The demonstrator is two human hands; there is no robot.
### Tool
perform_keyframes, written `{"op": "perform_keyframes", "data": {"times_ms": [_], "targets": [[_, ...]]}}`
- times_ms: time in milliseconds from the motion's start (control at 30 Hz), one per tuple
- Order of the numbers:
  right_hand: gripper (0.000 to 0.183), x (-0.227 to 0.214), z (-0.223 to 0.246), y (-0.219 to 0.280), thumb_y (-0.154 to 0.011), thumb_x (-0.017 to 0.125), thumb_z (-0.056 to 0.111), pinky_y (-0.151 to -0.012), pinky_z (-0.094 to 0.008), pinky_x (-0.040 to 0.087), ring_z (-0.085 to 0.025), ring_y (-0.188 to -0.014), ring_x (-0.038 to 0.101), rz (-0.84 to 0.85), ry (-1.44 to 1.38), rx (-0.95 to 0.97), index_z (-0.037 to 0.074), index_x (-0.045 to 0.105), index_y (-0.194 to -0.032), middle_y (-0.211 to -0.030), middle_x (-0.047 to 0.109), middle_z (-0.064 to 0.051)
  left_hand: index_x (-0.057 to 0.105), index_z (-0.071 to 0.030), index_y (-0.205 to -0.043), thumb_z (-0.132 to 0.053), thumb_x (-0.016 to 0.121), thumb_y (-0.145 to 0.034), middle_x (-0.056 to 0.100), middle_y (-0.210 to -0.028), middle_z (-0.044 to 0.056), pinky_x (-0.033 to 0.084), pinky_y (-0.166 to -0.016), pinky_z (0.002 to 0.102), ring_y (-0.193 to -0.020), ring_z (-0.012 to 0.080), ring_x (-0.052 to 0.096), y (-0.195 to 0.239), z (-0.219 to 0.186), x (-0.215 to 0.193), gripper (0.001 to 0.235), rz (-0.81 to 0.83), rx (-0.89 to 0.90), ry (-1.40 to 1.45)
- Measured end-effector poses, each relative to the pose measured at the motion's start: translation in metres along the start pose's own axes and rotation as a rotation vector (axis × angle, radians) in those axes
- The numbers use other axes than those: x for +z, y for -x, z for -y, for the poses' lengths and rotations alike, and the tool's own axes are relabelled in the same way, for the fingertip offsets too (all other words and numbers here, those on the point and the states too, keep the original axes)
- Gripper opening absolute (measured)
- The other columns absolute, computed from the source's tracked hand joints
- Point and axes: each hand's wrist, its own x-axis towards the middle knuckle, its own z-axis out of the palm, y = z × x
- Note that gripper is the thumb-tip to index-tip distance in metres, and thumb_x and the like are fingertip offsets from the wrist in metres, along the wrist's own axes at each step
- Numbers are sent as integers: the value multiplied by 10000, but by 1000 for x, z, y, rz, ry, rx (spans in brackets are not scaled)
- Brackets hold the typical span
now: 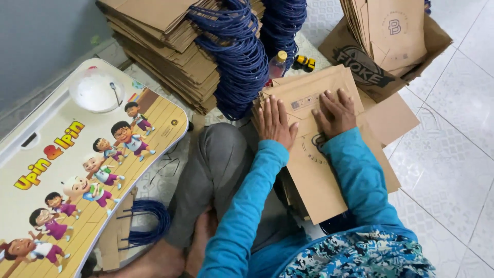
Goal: The person assembles flat paper bags by folding the sides and bottom, applying adhesive tape to secure the folds, and inserting blue rope handles through the side slots. The person repeats this process for multiple bags.
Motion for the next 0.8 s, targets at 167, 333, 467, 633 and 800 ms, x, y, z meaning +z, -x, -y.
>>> {"op": "perform_keyframes", "data": {"times_ms": [167,333,467,633,800], "targets": [[590,3,-5,-2,-1054,527,441,-1251,-619,178,-433,-1527,268,155,3,69,270,430,-1610,-1583,498,-56,147,-95,-1663,-548,425,-1056,51,-1721,279,55,-1319,604,-1609,457,11,22,7,-14,808,28,91,62],[682,-5,26,-1,-1046,452,448,-1255,-597,106,-416,-1556,175,154,87,99,197,309,-1664,-1706,280,-88,189,-174,-1658,-526,479,-1044,88,-1702,315,56,-1298,636,-1600,489,33,20,-4,-12,765,37,81,89],[1054,-17,45,-4,-895,474,800,-1269,-592,-47,-431,-1583,27,288,75,184,182,149,-1685,-1743,72,-118,144,-281,-1664,-645,552,-985,14,-1671,386,18,-1282,680,-1567,568,-27,24,-20,-14,871,64,23,-5],[893,-13,34,-16,-943,452,665,-1271,-566,58,-366,-1586,85,328,111,241,225,193,-1675,-1736,142,-59,187,-346,-1655,-622,605,-999,75,-1677,375,19,-1277,685,-1584,542,28,33,-1,-12,825,-25,138,-3],[737,-12,41,-13,-1055,295,588,-1243,-551,14,-386,-1568,82,245,181,192,200,199,-1675,-1725,157,-94,219,-400,-1634,-668,564,-987,60,-1694,350,35,-1271,710,-1587,548,9,30,2,-13,780,-32,120,92]]}}
